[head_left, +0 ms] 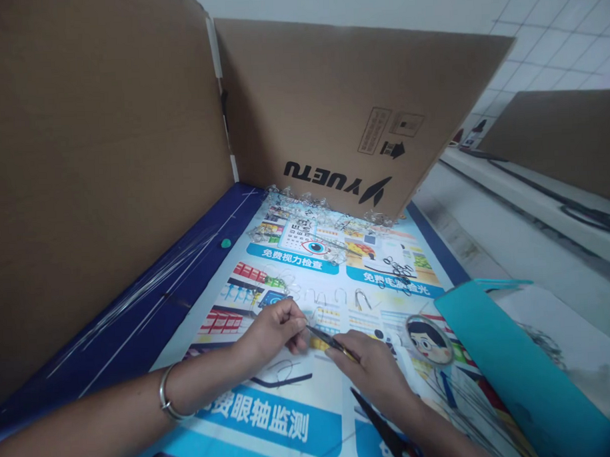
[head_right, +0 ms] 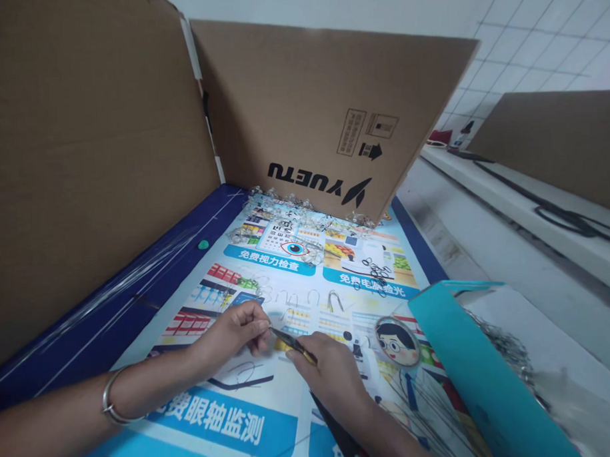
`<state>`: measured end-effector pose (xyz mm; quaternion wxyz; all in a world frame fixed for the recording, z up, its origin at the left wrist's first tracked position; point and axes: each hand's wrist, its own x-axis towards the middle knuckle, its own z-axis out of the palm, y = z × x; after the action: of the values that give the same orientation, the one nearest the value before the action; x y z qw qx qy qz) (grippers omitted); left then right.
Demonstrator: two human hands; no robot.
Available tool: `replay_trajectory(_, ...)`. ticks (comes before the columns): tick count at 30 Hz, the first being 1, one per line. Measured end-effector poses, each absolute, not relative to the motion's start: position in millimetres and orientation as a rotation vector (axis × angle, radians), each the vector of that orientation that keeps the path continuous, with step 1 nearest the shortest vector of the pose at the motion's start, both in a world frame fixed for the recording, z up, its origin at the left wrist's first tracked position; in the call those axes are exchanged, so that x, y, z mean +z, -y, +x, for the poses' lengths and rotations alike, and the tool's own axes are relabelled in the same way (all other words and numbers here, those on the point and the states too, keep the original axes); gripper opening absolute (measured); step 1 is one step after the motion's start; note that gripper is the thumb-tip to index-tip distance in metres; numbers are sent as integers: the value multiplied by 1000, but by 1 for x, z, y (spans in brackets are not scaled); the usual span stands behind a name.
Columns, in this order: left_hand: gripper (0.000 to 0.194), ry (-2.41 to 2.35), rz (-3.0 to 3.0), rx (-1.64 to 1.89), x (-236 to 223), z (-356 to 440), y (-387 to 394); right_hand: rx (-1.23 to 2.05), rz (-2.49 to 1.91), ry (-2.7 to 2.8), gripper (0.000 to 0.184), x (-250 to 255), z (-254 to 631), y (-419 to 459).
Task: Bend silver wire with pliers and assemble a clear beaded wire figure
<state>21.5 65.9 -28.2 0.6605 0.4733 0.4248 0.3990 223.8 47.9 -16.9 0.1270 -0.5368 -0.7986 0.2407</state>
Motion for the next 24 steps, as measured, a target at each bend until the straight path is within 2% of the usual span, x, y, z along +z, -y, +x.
replay_trajectory(8,26,-1057,1164,789,-27,21,-66,671,-1657,2396,28,-5,225,-51)
replay_trajectory(13,20,-1221,1540,647,-18,13,-67,532,-1802,2482,25,0,231,-55)
replay_trajectory(18,22,-1310,2279,238,6,4,-67,406,-1887,2542,25,2,233,-58)
replay_trajectory(21,24,-1300,2501,-60,11,3,-64,345,-1898,2525,26,5,230,-59)
replay_trajectory(24,25,-1258,2580,-121,6,1,-59,285,-1960,2521,26,9,225,-62)
